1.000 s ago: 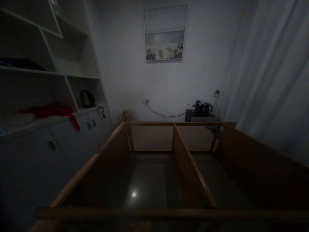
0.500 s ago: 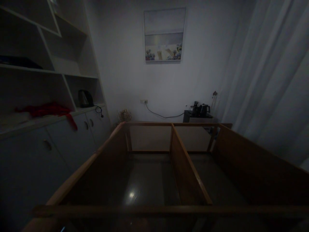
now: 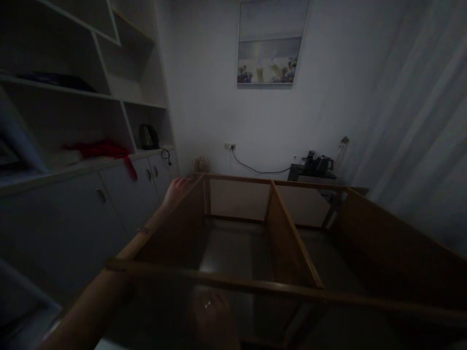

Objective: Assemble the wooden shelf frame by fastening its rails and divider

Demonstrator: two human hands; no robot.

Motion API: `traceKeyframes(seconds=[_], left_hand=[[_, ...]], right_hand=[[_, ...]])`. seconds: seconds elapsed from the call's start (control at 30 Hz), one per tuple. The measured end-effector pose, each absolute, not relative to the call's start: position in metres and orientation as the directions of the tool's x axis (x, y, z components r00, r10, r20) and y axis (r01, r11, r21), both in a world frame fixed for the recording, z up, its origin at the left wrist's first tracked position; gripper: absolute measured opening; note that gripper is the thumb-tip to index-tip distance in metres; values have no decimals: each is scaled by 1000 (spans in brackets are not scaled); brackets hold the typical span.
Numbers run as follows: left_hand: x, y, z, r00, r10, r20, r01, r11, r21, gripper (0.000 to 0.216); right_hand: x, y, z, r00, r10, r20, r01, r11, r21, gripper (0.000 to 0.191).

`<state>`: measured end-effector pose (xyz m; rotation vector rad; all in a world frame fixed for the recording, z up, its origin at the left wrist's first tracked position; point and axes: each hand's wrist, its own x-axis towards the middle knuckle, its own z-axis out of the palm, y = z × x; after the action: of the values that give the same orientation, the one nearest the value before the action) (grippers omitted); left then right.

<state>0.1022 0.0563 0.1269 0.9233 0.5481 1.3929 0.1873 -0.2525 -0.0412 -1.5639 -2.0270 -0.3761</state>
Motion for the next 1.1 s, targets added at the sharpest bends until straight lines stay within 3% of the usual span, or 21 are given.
traceKeyframes(seconds=[0.17,0.37,0.47,0.53,0.6,0.67,0.77,0.83,1.1], left_hand=[[56,7,116,51,992,118,-574,-68,816,18],[4,-82,80,-75,976,205,-503,-215,837,21],[-18,-120,54,-60,921,384,-2,-385,923,24],[-29,-136,42,-9,864,504,361,-467,807,23],[-35,-143,36,125,827,549,649,-487,585,21],[-35,-146,38,268,829,491,792,-480,377,23],[-26,-142,46,409,849,336,850,-488,199,28],[-16,-136,51,435,857,276,861,-485,150,29],[18,-89,47,391,900,192,896,-420,143,21]], right_hand=[[184,-264,-21,-128,798,589,949,271,-161,19],[184,-271,-14,-122,801,586,944,277,-182,16],[184,-272,-11,-133,790,598,943,288,-169,21],[183,-273,-10,-131,788,601,937,297,-186,26],[183,-273,-9,-116,792,600,933,294,-208,32],[183,-273,-10,-105,794,599,932,289,-220,38],[185,-272,-13,-102,801,590,931,285,-227,43],[187,-272,-14,-106,803,587,935,281,-216,44],[188,-270,-14,-157,791,591,947,291,-138,40]])
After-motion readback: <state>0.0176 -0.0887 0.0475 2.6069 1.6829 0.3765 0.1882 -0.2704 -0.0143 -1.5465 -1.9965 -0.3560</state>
